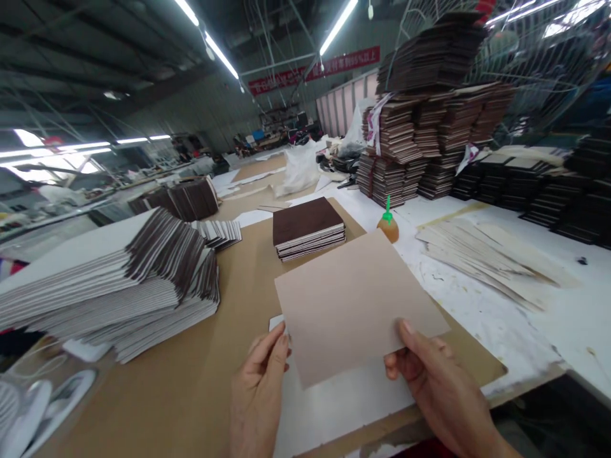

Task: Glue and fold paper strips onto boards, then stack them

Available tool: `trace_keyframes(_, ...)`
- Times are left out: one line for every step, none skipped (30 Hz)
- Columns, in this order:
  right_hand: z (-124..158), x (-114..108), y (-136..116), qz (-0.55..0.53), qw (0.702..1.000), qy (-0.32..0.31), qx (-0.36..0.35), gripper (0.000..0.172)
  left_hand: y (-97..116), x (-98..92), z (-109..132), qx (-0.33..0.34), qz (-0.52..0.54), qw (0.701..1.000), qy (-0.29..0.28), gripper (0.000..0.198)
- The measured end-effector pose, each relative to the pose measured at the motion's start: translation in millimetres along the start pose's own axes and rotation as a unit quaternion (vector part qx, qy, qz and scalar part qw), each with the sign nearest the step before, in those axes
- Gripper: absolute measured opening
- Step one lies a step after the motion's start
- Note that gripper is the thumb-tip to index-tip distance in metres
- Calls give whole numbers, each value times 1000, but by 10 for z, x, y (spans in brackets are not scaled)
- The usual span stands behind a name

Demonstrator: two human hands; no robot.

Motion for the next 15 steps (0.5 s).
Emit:
trace_keyframes(14,4,29,4,1000,2,2,43,2,-6,-1,-3,12,1000,11,51)
trace_keyframes(25,-1,68,10,1000,5,9,44,-2,-18,1,-6,21,999,25,51)
trace_keyframes(30,-15,112,16,1000,10,17,45,-13,-36,5,-10,32,999,39,50)
trace_keyframes(31,-39,156,22,999,17,24,47,-39,-49,9,-20,45,998,49,50)
trace_keyframes(28,-69,196,27,999,26,29,48,-83,-67,13,-35,65,996,60,50)
trace_keyframes(23,-102,233,31,998,36,31,50,-146,-81,17,-56,94,992,68,51)
trace_keyframes(18,-133,263,36,998,45,31,51,-220,-95,21,-82,131,985,73,52)
trace_keyframes(14,-161,285,43,997,52,29,52,-288,-115,25,-103,169,977,79,52)
trace_keyframes(13,-185,297,51,997,58,24,51,-326,-150,24,-111,203,969,85,50)
trace_keyframes(13,-190,292,63,996,56,17,50,-322,-192,14,-101,230,964,85,47)
trace_keyframes(15,-171,269,77,996,42,5,49,-278,-242,-2,-76,249,962,76,42)
trace_keyframes(19,-127,223,90,996,19,-13,47,-215,-297,-16,-46,262,962,63,38)
trace_keyframes(25,-71,154,97,995,-9,-37,44,-152,-369,-24,-18,273,960,57,35)
trace_keyframes(33,-25,66,95,993,-31,-66,38,-106,-441,-30,1,285,957,53,33)
trace_keyframes(36,-6,-36,84,991,-40,-95,32,-82,-519,-35,11,296,954,57,33)
Point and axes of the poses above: each hand's wrist, its own z-axis away from the middle knuckle, its own x-axis out of the palm, y = z × x, the point moved 10 cm from there along -z, towards the middle knuckle, and after that the axes turned 5 degrees about z, right-handed, at the moved point
